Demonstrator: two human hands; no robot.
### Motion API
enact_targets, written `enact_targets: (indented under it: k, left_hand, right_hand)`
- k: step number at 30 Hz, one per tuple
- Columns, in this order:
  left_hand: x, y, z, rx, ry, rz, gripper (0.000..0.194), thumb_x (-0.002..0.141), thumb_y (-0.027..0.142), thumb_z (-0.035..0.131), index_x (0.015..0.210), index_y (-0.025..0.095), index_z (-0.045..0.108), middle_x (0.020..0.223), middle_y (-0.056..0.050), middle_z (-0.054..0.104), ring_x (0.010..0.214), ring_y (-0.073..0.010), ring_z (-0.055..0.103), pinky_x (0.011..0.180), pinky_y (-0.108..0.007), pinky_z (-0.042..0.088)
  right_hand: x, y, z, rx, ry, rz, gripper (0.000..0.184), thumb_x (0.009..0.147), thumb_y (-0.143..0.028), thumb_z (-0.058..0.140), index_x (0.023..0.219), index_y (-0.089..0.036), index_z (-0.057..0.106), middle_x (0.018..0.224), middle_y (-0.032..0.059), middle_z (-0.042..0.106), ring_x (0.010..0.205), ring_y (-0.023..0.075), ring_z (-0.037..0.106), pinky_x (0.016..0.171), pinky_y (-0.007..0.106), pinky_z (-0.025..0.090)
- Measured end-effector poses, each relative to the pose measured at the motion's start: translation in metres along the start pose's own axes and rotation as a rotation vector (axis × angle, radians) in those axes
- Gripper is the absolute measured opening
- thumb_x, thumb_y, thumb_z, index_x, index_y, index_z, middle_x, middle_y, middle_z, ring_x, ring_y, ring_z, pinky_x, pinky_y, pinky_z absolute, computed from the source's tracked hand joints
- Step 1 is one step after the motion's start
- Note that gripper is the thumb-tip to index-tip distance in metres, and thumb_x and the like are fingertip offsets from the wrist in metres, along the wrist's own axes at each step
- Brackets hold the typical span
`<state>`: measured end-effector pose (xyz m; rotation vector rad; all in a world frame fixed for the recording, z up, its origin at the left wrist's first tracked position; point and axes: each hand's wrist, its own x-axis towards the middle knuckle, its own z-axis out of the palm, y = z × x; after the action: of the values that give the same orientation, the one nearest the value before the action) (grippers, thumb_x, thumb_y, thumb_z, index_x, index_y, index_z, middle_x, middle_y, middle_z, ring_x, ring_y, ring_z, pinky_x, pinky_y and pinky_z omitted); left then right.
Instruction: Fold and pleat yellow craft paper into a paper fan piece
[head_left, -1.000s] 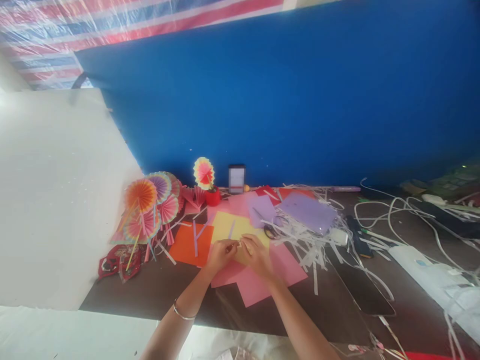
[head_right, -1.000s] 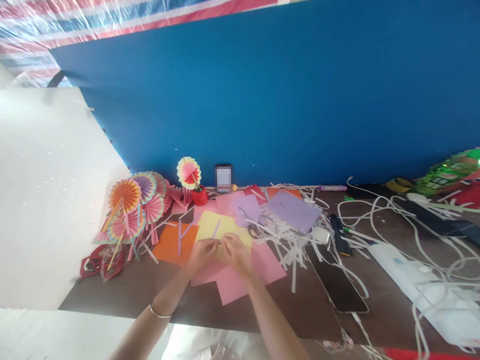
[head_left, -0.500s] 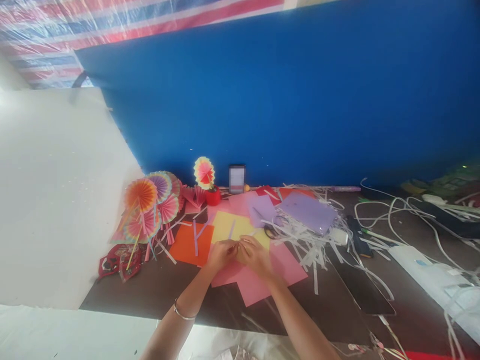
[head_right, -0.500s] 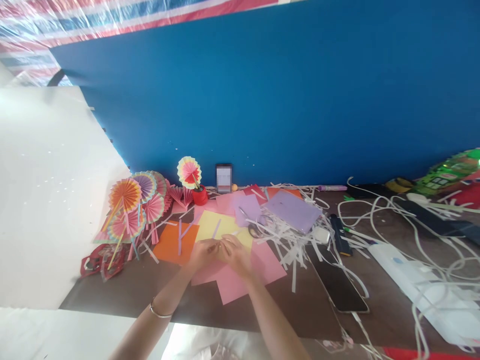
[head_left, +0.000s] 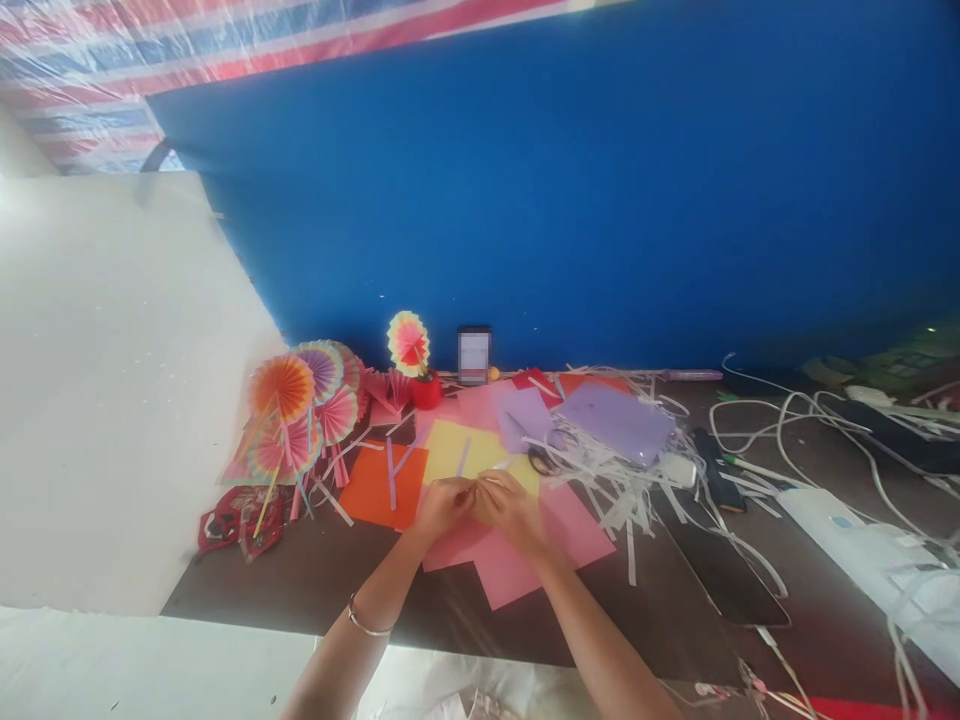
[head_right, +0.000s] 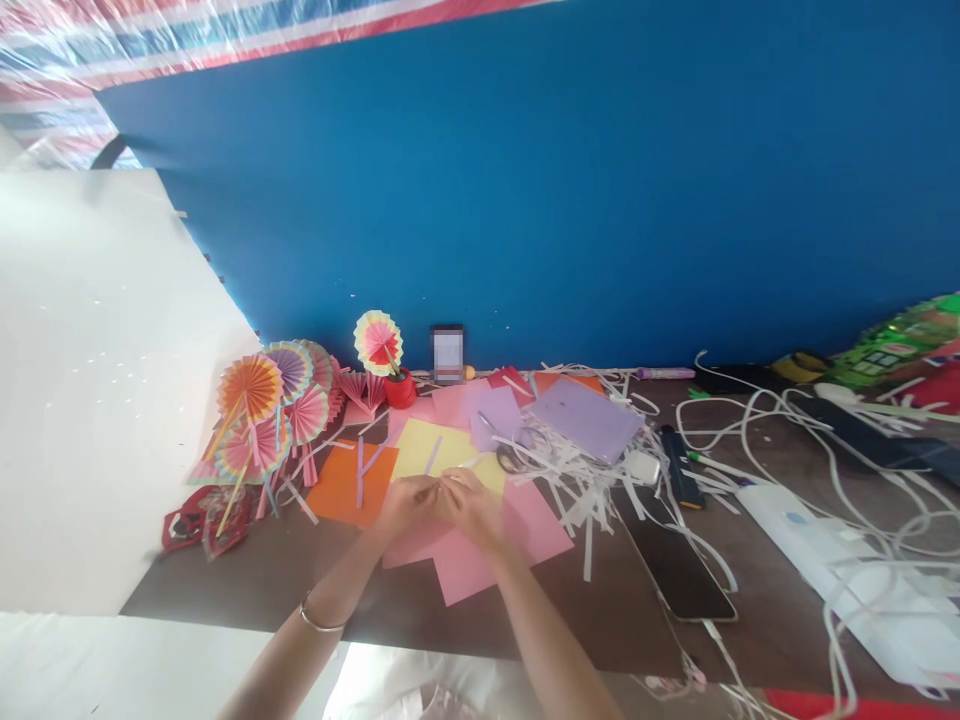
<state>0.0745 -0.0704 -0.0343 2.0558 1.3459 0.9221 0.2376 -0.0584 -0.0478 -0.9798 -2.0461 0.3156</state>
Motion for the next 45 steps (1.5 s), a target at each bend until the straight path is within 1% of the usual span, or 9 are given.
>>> enact_targets:
  k: [5, 13, 17, 23, 33, 38, 40, 43, 45]
  left_hand:
    - [0.001, -0.002, 0.001, 0.045, -0.018, -0.028, 0.026, 0.076, 0.017, 0.042, 0.052, 0.015, 0.052, 0.050, 0.002, 0.043, 0.051, -0.0092, 0.034, 0.050, -0.022, 0.025]
    - [0.000, 0.000, 0.000, 0.023, -0.046, -0.038, 0.027, 0.076, 0.017, 0.041, 0.050, 0.015, 0.049, 0.049, 0.003, 0.034, 0.051, -0.0088, 0.026, 0.049, -0.022, 0.020]
    - [0.000, 0.001, 0.000, 0.023, -0.035, -0.042, 0.027, 0.076, 0.016, 0.042, 0.051, 0.015, 0.051, 0.050, 0.004, 0.036, 0.052, -0.0085, 0.028, 0.050, -0.022, 0.022]
    - [-0.001, -0.001, 0.000, -0.012, -0.019, -0.040, 0.029, 0.080, 0.024, 0.043, 0.055, 0.016, 0.055, 0.051, 0.003, 0.043, 0.052, -0.0086, 0.032, 0.051, -0.022, 0.023]
    - [-0.001, 0.003, -0.003, -0.098, 0.024, -0.079, 0.029, 0.081, 0.025, 0.045, 0.063, 0.015, 0.065, 0.056, 0.001, 0.058, 0.052, -0.0106, 0.047, 0.052, -0.021, 0.033]
    - [0.003, 0.006, -0.010, -0.235, 0.074, -0.176, 0.025, 0.078, 0.025, 0.049, 0.072, 0.016, 0.071, 0.075, -0.004, 0.071, 0.070, -0.0170, 0.062, 0.065, -0.025, 0.046]
    - [0.006, 0.004, -0.015, -0.323, 0.082, -0.243, 0.025, 0.077, 0.028, 0.051, 0.074, 0.015, 0.072, 0.075, -0.006, 0.072, 0.072, -0.0190, 0.064, 0.068, -0.027, 0.048]
    - [0.009, -0.002, -0.023, -0.509, 0.029, -0.322, 0.026, 0.074, 0.033, 0.057, 0.072, 0.013, 0.073, 0.069, -0.009, 0.071, 0.067, -0.0203, 0.065, 0.067, -0.030, 0.050]
    - [0.010, -0.008, -0.028, -0.681, -0.013, -0.356, 0.026, 0.069, 0.035, 0.062, 0.072, 0.012, 0.073, 0.072, -0.011, 0.072, 0.067, -0.0219, 0.066, 0.069, -0.033, 0.051]
  right_hand:
    - [-0.002, 0.002, 0.001, -0.002, -0.039, 0.008, 0.026, 0.090, -0.019, 0.038, 0.101, -0.023, 0.062, 0.098, 0.0055, 0.063, 0.093, 0.0179, 0.060, 0.081, 0.036, 0.053]
    - [-0.001, -0.002, 0.000, -0.036, -0.038, 0.000, 0.024, 0.088, -0.017, 0.040, 0.097, -0.023, 0.061, 0.095, 0.0050, 0.063, 0.088, 0.0175, 0.060, 0.077, 0.034, 0.052]
    - [0.001, -0.005, -0.002, -0.041, -0.021, 0.012, 0.022, 0.087, -0.016, 0.042, 0.096, -0.022, 0.061, 0.094, 0.0052, 0.063, 0.087, 0.0170, 0.061, 0.076, 0.032, 0.052]
    - [0.002, -0.011, -0.004, -0.042, 0.004, 0.058, 0.020, 0.085, -0.016, 0.044, 0.091, -0.021, 0.062, 0.092, 0.0048, 0.063, 0.086, 0.0163, 0.061, 0.075, 0.030, 0.052]
    - [0.005, -0.010, -0.002, 0.122, 0.105, 0.175, 0.017, 0.084, -0.024, 0.048, 0.079, -0.021, 0.064, 0.087, 0.0059, 0.065, 0.082, 0.0173, 0.062, 0.073, 0.031, 0.052]
    - [0.009, -0.013, -0.007, 0.262, 0.135, 0.269, 0.016, 0.082, -0.027, 0.051, 0.076, -0.021, 0.065, 0.084, 0.0060, 0.066, 0.081, 0.0182, 0.062, 0.075, 0.033, 0.050]
    - [0.012, -0.014, -0.011, 0.311, 0.166, 0.311, 0.017, 0.081, -0.028, 0.051, 0.074, -0.021, 0.065, 0.083, 0.0060, 0.066, 0.081, 0.0188, 0.061, 0.074, 0.034, 0.049]
    - [0.014, -0.012, -0.018, 0.377, 0.237, 0.404, 0.017, 0.079, -0.031, 0.055, 0.071, -0.021, 0.065, 0.082, 0.0064, 0.066, 0.081, 0.0204, 0.060, 0.074, 0.035, 0.048]
    - [0.014, -0.009, -0.023, 0.455, 0.268, 0.488, 0.017, 0.076, -0.034, 0.058, 0.072, -0.020, 0.066, 0.083, 0.0071, 0.067, 0.082, 0.0214, 0.060, 0.074, 0.036, 0.048]
